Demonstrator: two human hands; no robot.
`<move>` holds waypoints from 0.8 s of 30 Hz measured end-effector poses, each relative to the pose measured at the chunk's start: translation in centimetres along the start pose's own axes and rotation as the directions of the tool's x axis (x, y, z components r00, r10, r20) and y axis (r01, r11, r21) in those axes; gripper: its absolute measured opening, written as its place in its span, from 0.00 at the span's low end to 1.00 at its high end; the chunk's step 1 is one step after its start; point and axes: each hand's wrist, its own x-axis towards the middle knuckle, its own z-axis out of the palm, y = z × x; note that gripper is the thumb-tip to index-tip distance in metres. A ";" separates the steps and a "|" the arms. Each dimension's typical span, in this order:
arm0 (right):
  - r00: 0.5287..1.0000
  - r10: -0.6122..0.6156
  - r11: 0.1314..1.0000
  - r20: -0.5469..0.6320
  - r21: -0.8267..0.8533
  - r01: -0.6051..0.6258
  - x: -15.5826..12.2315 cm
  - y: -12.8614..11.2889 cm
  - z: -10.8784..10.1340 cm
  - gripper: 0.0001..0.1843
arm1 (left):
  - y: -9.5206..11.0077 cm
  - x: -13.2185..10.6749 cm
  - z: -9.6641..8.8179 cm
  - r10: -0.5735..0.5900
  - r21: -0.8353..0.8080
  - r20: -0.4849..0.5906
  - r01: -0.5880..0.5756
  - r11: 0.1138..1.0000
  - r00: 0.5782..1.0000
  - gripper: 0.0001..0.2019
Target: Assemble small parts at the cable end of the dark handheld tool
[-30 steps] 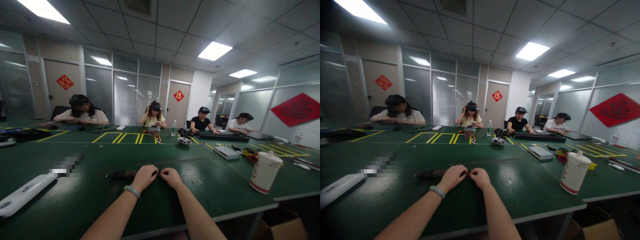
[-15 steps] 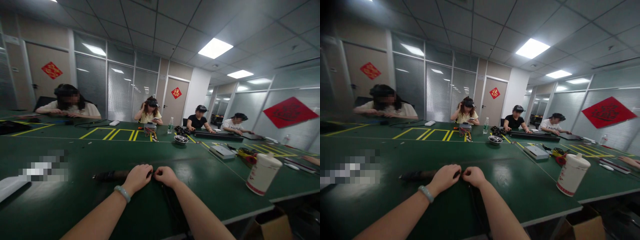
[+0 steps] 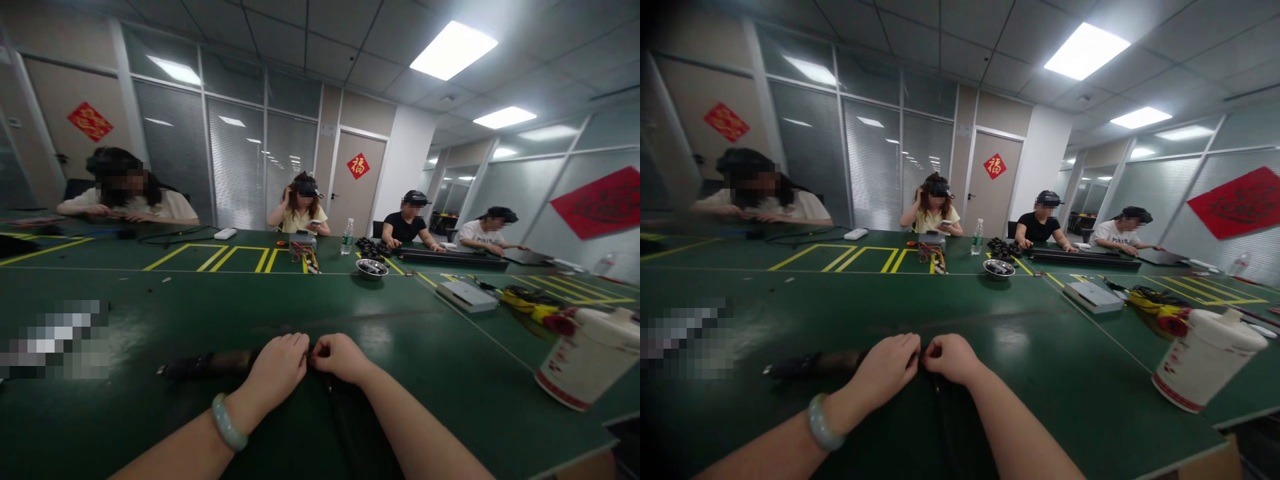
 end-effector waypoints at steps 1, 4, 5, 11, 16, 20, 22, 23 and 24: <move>1.000 -0.005 1.000 0.000 0.004 0.005 -0.1 -0.1 -0.1 0.07 | -0.1 0.0 0.0 -0.006 -0.008 0.009 0.006 1.000 1.000 0.05; 0.999 -0.022 1.000 0.025 0.020 0.021 -0.4 -1.0 -0.4 0.06 | -0.2 0.1 0.1 -0.015 -0.039 0.013 0.015 0.999 1.000 0.05; 0.999 -0.021 1.000 0.032 0.019 0.020 -0.5 -1.4 -0.6 0.06 | -0.2 0.1 0.1 -0.005 -0.043 0.018 0.006 0.999 1.000 0.05; 0.995 -0.013 1.000 0.095 0.004 0.012 -0.6 -1.3 -1.0 0.07 | 0.0 -0.3 -0.4 0.002 0.008 0.013 -0.002 1.000 1.000 0.03; 0.987 0.004 0.999 0.164 0.043 -0.011 1.6 4.3 1.5 0.07 | -0.8 -0.4 0.0 0.083 -0.006 -0.025 -0.083 0.997 0.996 0.06; 0.986 0.025 0.999 0.166 0.031 -0.030 2.2 5.8 2.1 0.09 | -1.1 -0.6 0.3 0.098 -0.024 -0.056 -0.099 0.995 0.994 0.05; 0.986 0.046 0.999 0.161 0.020 -0.050 1.9 5.2 1.7 0.09 | -1.2 -0.6 0.4 0.106 -0.049 -0.079 -0.110 0.993 0.991 0.05; 0.985 0.056 0.998 0.162 0.014 -0.059 1.7 4.8 1.4 0.09 | -1.2 -0.6 0.5 0.108 -0.061 -0.088 -0.114 0.992 0.990 0.05; 0.984 0.061 0.998 0.165 0.008 -0.063 1.6 4.3 1.1 0.10 | -1.3 -0.6 0.5 0.107 -0.073 -0.094 -0.114 0.991 0.990 0.04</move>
